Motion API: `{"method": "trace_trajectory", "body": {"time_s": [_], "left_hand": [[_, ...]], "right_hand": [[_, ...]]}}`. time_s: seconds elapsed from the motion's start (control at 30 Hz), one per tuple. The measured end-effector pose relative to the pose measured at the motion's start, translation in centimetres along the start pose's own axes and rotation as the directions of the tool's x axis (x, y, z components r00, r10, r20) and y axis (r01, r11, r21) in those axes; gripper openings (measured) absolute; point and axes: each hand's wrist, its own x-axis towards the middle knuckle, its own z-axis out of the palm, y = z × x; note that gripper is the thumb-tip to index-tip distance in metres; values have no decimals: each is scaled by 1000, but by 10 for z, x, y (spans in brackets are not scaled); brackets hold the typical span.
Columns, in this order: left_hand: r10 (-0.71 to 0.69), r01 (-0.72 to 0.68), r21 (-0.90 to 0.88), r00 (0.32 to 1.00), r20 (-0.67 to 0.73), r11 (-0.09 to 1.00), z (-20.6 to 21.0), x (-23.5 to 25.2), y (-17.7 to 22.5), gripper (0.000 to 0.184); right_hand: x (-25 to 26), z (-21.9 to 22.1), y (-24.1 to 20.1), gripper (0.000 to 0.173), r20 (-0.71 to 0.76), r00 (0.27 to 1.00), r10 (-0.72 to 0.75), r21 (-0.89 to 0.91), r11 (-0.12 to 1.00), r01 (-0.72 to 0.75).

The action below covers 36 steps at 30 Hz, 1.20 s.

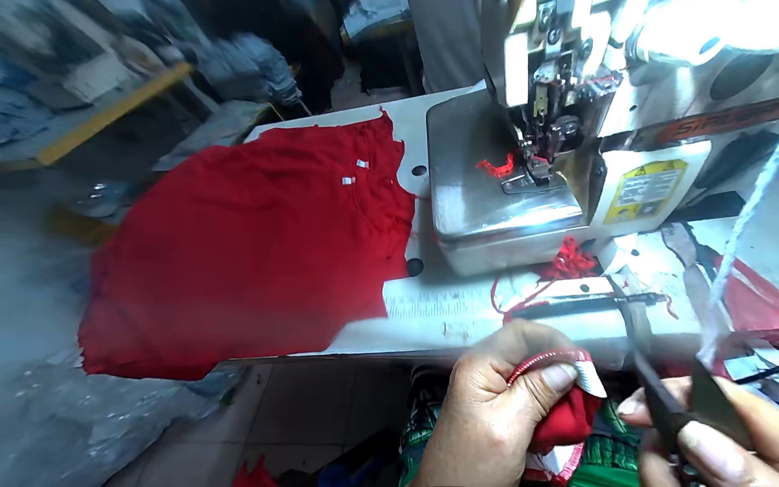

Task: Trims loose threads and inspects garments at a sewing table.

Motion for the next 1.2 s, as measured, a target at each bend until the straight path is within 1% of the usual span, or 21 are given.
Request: {"method": "trace_trajectory", "body": {"time_s": [0.1,0.2,0.33,0.5,0.67,0.83,1.0,1.1,1.2], "left_hand": [[-25,25,-13,999,-20,1000,-1,-1,-2,14],[-4,4,-31,1000,3,1000,1,-2,-2,13],[6,-7,-2,1000,-9,1000,0,-2,-1,13],[43,-43,65,999,12,997,0,-3,-1,13],[63,-64,77,998,21,995,-2,-2,-3,12],[71,-74,102,997,28,992,-3,-1,-3,13],[77,-81,85,996,40,993,-3,-1,-4,12],[82,-84,91,996,30,992,-3,-1,-4,12],[113,-118,132,993,45,984,-5,0,-5,12]], "right_hand": [[0,-5,-4,21,-31,999,-35,-7,999,35],[1,-7,-5,22,32,999,22,-82,996,-20],[1,-5,-5,24,97,990,102,-138,986,-88],[2,-6,-4,24,120,985,120,-144,984,-102],[2,-7,-4,25,142,982,127,-148,983,-106],[3,-8,-3,25,143,979,148,-115,985,-132],[3,-8,-3,23,148,976,158,-57,987,-151],[4,-9,-6,22,156,967,201,-22,980,-200],[6,-11,-6,23,187,952,244,59,964,-258]]}}
